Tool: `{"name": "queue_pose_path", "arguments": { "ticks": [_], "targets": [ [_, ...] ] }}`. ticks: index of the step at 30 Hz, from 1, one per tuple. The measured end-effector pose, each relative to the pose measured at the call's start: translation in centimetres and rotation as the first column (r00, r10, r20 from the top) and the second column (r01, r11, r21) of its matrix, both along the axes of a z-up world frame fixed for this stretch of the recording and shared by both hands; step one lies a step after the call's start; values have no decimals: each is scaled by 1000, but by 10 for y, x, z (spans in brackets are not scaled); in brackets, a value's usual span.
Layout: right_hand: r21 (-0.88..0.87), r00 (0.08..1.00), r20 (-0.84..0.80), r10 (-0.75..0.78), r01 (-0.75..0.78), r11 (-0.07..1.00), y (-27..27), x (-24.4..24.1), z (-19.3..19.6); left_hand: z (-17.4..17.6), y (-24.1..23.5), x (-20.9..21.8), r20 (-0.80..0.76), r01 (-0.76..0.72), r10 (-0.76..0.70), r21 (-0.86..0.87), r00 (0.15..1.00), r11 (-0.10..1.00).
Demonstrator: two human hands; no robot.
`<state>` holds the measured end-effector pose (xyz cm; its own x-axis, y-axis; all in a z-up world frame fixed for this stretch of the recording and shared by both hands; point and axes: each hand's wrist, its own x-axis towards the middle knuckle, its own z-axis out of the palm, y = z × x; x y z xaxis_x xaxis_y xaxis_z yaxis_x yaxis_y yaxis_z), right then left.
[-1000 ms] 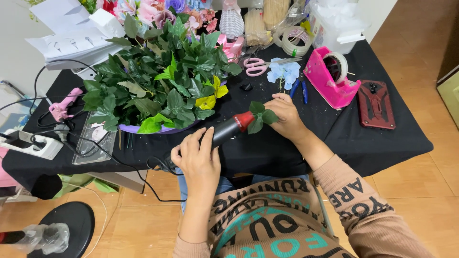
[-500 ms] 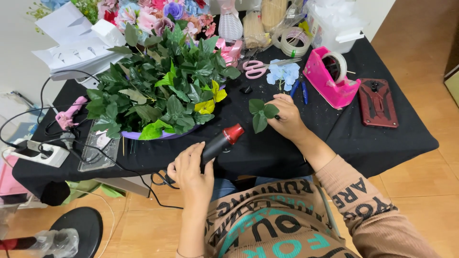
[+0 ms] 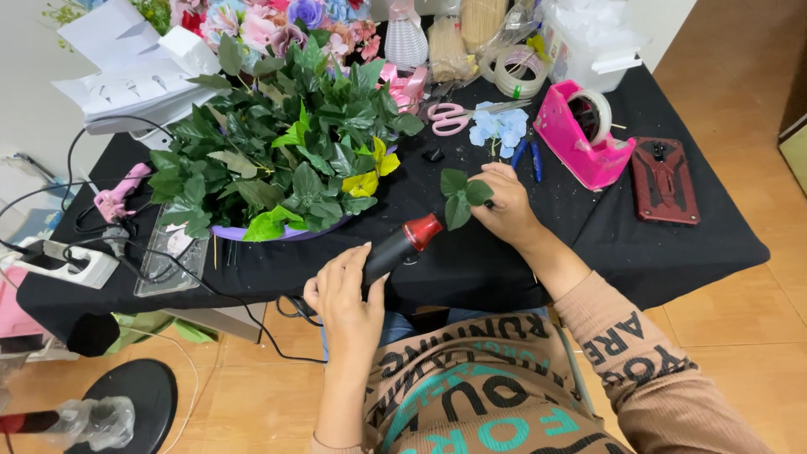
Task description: The person uses a heat gun to warm and shape individual artificial leaves attached to thin stems. They repeatedly pick up leaves from a purple container, apply heat, and place the shaped leaves back into the container.
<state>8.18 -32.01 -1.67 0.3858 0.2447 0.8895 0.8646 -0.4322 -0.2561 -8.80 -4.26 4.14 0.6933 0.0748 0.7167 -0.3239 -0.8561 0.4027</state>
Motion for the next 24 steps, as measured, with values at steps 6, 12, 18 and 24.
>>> {"name": "queue_pose_path", "arguments": {
  "ticks": [6,12,18,24],
  "targets": [
    [47,996,89,2,-6,999,-6,9,-9,12,10,-3,-16,76,-77,-58,997,995],
    [55,1000,27,-14,13,998,-7,5,-12,12,14,2,-13,151,-154,-140,988,979],
    [159,986,-165,-34,61,985,7,-16,18,12,7,19,-192,165,-222,-274,956,948],
    [262,962,-271,43,31,965,-8,9,-27,34,-3,23,-365,172,-339,-418,867,892]
  ]
}}
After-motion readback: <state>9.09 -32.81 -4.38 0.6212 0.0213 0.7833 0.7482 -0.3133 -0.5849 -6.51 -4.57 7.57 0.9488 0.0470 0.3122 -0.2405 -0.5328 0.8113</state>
